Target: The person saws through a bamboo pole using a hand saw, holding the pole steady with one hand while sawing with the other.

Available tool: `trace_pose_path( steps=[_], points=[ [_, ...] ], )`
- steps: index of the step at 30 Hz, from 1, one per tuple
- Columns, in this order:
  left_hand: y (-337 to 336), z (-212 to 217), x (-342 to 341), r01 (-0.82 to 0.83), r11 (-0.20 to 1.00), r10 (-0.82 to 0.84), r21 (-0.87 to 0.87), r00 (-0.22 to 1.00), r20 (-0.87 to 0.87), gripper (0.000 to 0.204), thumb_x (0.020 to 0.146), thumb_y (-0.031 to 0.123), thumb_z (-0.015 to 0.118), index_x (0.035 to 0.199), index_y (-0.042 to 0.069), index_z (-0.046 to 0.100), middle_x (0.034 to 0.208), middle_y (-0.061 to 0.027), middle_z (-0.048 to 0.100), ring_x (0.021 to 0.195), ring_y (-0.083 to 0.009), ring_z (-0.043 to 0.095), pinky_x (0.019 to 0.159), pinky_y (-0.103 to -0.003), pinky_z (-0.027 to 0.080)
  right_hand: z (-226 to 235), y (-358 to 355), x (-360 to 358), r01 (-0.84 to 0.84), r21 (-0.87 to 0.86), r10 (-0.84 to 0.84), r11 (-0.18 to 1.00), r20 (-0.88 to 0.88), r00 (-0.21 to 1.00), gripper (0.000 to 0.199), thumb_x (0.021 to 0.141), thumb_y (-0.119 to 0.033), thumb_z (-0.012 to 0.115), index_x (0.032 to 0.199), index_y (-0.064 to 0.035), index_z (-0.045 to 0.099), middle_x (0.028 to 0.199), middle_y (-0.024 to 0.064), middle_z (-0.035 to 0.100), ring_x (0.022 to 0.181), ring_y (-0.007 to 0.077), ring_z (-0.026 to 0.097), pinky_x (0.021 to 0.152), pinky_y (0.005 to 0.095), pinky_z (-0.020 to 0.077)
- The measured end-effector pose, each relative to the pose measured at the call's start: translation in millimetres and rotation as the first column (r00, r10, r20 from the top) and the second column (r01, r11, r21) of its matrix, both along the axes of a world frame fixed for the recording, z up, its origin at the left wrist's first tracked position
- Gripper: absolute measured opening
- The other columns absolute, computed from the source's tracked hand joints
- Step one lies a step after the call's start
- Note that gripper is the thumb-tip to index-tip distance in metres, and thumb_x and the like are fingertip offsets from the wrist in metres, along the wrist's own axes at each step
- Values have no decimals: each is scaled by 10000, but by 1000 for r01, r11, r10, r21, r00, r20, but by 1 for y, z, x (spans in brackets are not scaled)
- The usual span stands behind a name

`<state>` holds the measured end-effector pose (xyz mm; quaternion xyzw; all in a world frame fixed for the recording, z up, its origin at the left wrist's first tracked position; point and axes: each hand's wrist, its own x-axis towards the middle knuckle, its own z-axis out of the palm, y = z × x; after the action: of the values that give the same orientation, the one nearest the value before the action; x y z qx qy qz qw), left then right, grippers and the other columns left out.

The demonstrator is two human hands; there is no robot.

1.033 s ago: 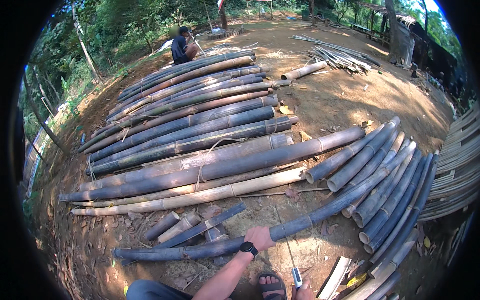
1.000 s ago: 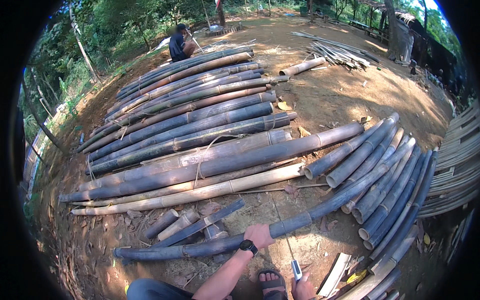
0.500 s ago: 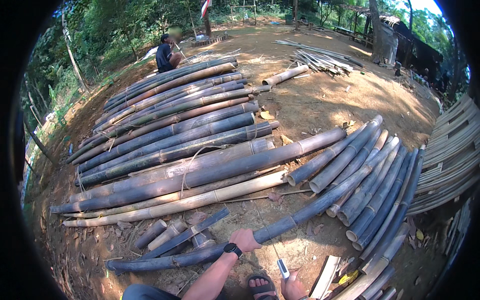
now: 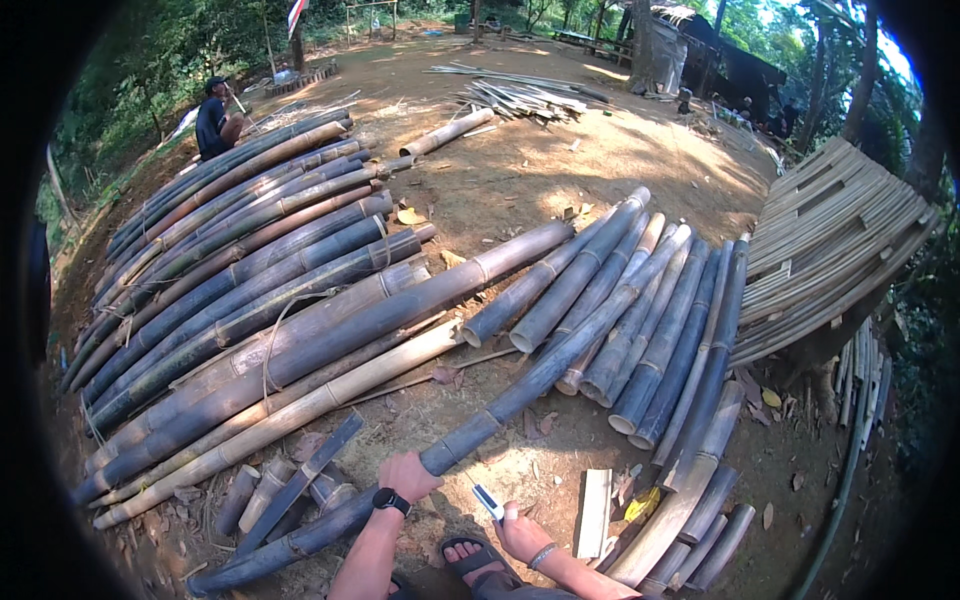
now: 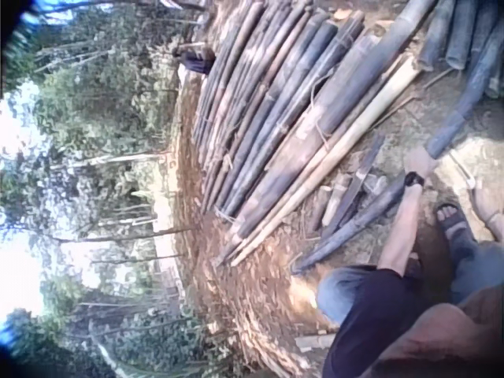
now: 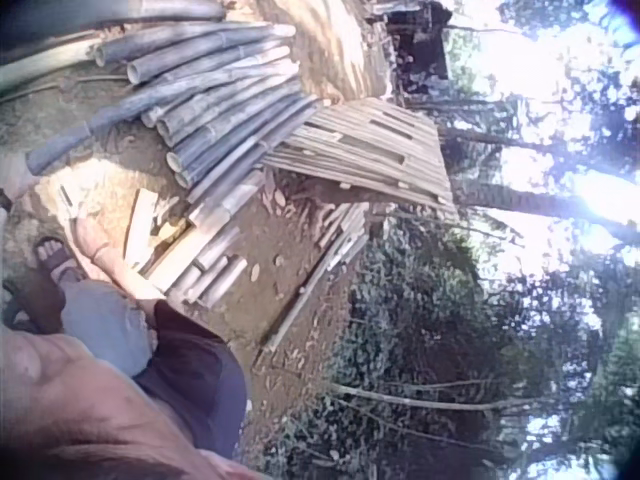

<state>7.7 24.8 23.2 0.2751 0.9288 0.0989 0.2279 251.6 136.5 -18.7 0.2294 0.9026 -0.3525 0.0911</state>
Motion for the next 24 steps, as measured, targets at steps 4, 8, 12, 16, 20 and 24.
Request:
trace_pose_path(
  steps=[4, 8, 12, 16, 20, 24],
  points=[
    [-11, -4, -14, -23, 1000, 23, 1, 1000, 3, 448, 630, 388, 789, 902, 34, 758, 918, -230, 728, 877, -367, 717, 798, -441, 579, 10, -13, 64, -23, 3, 23, 1000, 19, 1000, 435, 1010, -285, 501, 1114, 108, 347, 630, 284, 618, 578, 487, 625, 511, 573, 490],
    [-5, -28, -7, -25, 1000, 25, 9, 998, -50, 447, 612, 384, 799, 878, 28, 759, 890, -237, 724, 848, -373, 717, 777, -438, 583, -2, -5, 16, 32, -3, -32, 999, 21, 999, 424, 997, -268, 528, 1100, 106, 356, 612, 273, 607, 557, 480, 615, 490, 565, 481],
    [-7, -8, -21, 4, 999, -4, 40, 1000, 13, 434, 614, 341, 784, 890, 8, 740, 845, -235, 720, 803, -374, 717, 752, -435, 584, 14, -23, 34, 44, 80, -46, 996, 22, 999, 419, 987, -238, 543, 1123, 109, 353, 608, 271, 601, 563, 473, 616, 486, 547, 473],
    [-20, -9, -28, -23, 999, 23, 28, 1000, -10, 441, 612, 338, 779, 897, 4, 738, 859, -238, 720, 811, -371, 716, 756, -429, 584, 8, -21, 47, 25, 33, -24, 999, -32, 999, 418, 977, -218, 566, 1134, 108, 356, 625, 282, 599, 575, 471, 624, 502, 555, 485],
    [-14, -12, -26, -23, 1000, 20, 16, 993, 118, 446, 612, 337, 778, 911, 8, 736, 878, -244, 718, 831, -370, 715, 768, -425, 583, 9, -19, 2, 55, 4, -55, 998, 32, 998, 393, 969, -214, 578, 1120, 80, 366, 652, 290, 610, 600, 485, 630, 522, 560, 496],
    [-14, -11, -34, -15, 999, 14, 40, 1000, 10, 476, 605, 366, 787, 925, 18, 731, 853, -237, 718, 822, -366, 716, 769, -433, 580, 19, -13, 82, -15, -70, 5, 997, -129, 992, 434, 974, -210, 570, 1164, 94, 325, 686, 312, 613, 604, 485, 635, 528, 573, 496]
  ],
)
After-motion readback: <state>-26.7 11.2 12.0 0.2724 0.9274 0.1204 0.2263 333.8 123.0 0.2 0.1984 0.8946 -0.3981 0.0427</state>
